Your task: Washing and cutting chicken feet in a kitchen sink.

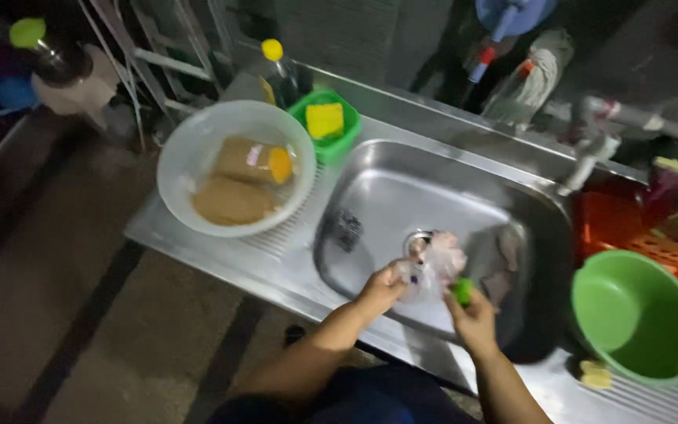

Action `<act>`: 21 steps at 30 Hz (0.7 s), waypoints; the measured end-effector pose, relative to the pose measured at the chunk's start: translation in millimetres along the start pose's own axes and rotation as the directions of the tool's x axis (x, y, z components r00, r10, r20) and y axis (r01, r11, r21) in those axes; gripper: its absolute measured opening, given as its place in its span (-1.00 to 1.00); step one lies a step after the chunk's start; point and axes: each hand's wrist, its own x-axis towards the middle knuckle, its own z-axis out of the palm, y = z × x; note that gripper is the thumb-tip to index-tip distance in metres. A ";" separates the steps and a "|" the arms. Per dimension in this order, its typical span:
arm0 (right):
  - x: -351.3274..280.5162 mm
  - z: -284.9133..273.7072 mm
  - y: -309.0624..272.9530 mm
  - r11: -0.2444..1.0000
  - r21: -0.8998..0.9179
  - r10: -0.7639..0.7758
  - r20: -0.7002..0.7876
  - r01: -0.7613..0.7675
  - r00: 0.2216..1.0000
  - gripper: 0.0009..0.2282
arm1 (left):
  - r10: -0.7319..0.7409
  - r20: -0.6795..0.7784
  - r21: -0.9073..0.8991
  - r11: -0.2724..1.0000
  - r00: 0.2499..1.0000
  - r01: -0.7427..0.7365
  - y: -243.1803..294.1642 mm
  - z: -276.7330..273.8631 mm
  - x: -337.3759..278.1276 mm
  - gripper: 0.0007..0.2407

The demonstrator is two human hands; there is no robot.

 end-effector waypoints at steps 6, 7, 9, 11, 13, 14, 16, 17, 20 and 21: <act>-22.7 39.9 -35.1 0.962 0.249 0.175 -0.243 -0.113 0.954 -0.86 | 0.078 0.348 0.546 0.793 0.934 -0.269 95.1 -121.9 -75.6 -0.82; -26.0 48.9 -47.2 0.962 0.241 0.195 -0.263 -0.132 0.945 -0.85 | 0.187 0.415 0.400 0.841 0.890 -0.364 126.8 -143.6 -100.0 -0.88; -28.7 69.5 -60.1 0.959 0.234 0.220 -0.271 -0.157 0.937 -0.83 | 0.300 0.451 0.242 0.865 0.841 -0.439 170.6 -198.5 -137.8 -0.82; -29.2 92.0 -62.5 0.961 0.247 0.200 -0.300 -0.127 0.933 -0.81 | 0.320 0.272 0.201 0.903 0.907 -0.379 196.0 -263.7 -163.5 -0.73; -36.9 105.6 -58.6 0.971 0.215 0.174 -0.327 -0.106 0.929 -0.81 | 0.430 0.182 0.177 0.870 0.884 -0.459 221.0 -313.7 -176.9 -0.72; -33.4 112.1 -56.1 0.980 0.184 0.136 -0.350 -0.074 0.927 -0.81 | 0.541 0.087 0.167 0.820 0.837 -0.547 233.7 -339.0 -184.2 -0.71; -34.2 111.8 -30.7 0.989 0.145 0.074 -0.364 -0.022 0.928 -0.79 | 0.465 -0.249 0.212 0.882 0.850 -0.421 236.2 -386.9 -183.9 -0.73; -28.8 112.7 -18.9 0.994 0.107 0.016 -0.395 0.028 0.919 -0.76 | 0.343 -0.543 0.195 0.939 0.766 -0.282 240.9 -412.5 -182.5 -0.68; -19.4 91.0 36.4 0.995 0.039 -0.073 -0.281 0.087 0.957 -0.74 | 0.258 -0.734 0.106 0.957 0.628 -0.269 229.4 -453.2 -167.7 -0.62; -21.2 77.1 41.5 0.994 0.006 -0.106 -0.231 0.110 0.967 -0.73 | 0.259 -0.743 0.104 0.956 0.617 -0.276 231.2 -461.8 -165.6 -0.62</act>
